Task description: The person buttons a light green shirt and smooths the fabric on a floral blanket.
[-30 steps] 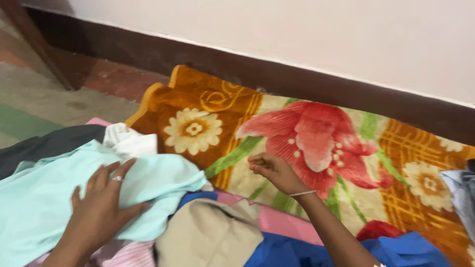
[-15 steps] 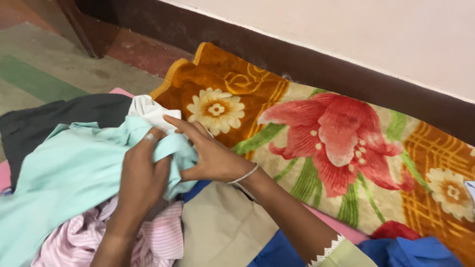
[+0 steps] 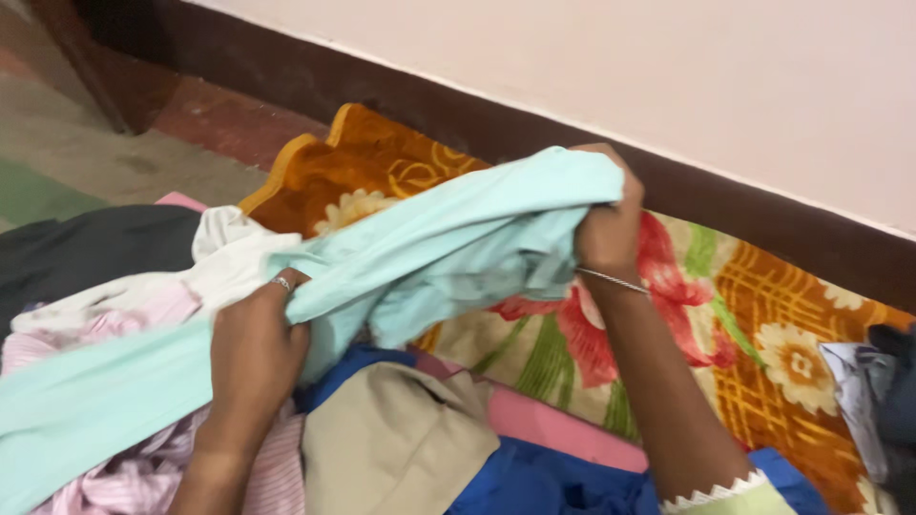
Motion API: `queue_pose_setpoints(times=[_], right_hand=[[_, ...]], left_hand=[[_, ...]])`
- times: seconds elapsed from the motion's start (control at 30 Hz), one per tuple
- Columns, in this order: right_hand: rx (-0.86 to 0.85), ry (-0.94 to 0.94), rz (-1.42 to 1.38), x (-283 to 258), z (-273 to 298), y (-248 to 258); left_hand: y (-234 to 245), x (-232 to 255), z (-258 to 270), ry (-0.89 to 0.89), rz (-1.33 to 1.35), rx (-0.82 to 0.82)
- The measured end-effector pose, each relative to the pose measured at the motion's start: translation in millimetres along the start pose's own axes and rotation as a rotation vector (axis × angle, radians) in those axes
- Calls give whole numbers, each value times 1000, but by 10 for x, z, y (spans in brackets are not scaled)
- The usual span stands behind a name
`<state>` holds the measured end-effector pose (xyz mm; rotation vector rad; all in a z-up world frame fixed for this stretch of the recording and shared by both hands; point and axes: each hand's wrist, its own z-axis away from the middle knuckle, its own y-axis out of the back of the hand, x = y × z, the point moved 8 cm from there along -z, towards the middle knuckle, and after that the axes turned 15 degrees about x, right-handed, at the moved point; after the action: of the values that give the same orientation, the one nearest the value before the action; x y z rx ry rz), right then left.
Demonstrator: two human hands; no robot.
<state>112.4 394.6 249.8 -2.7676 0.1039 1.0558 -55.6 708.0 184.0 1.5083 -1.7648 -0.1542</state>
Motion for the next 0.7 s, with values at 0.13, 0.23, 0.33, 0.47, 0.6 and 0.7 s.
queue_pose_setpoints(times=[0.13, 0.23, 0.33, 0.47, 0.6, 0.7], right_hand=[[52, -38, 186, -49, -145, 623], [190, -135, 152, -32, -243, 1111], [367, -227, 56, 8, -290, 1700], [538, -300, 13, 168, -354, 2656], [609, -558, 24, 766, -277, 3683], [527, -814, -20, 1387, 256, 4141]], left_hand=[[-248, 228, -232, 4, 76, -41], [-350, 738, -568, -112, 157, 63], [-565, 1417, -840, -242, 298, 71], [-981, 2395, -1068, -351, 432, 60], [-1641, 3150, -956, -385, 557, -7], [-2374, 3235, -570, -314, 501, -146]])
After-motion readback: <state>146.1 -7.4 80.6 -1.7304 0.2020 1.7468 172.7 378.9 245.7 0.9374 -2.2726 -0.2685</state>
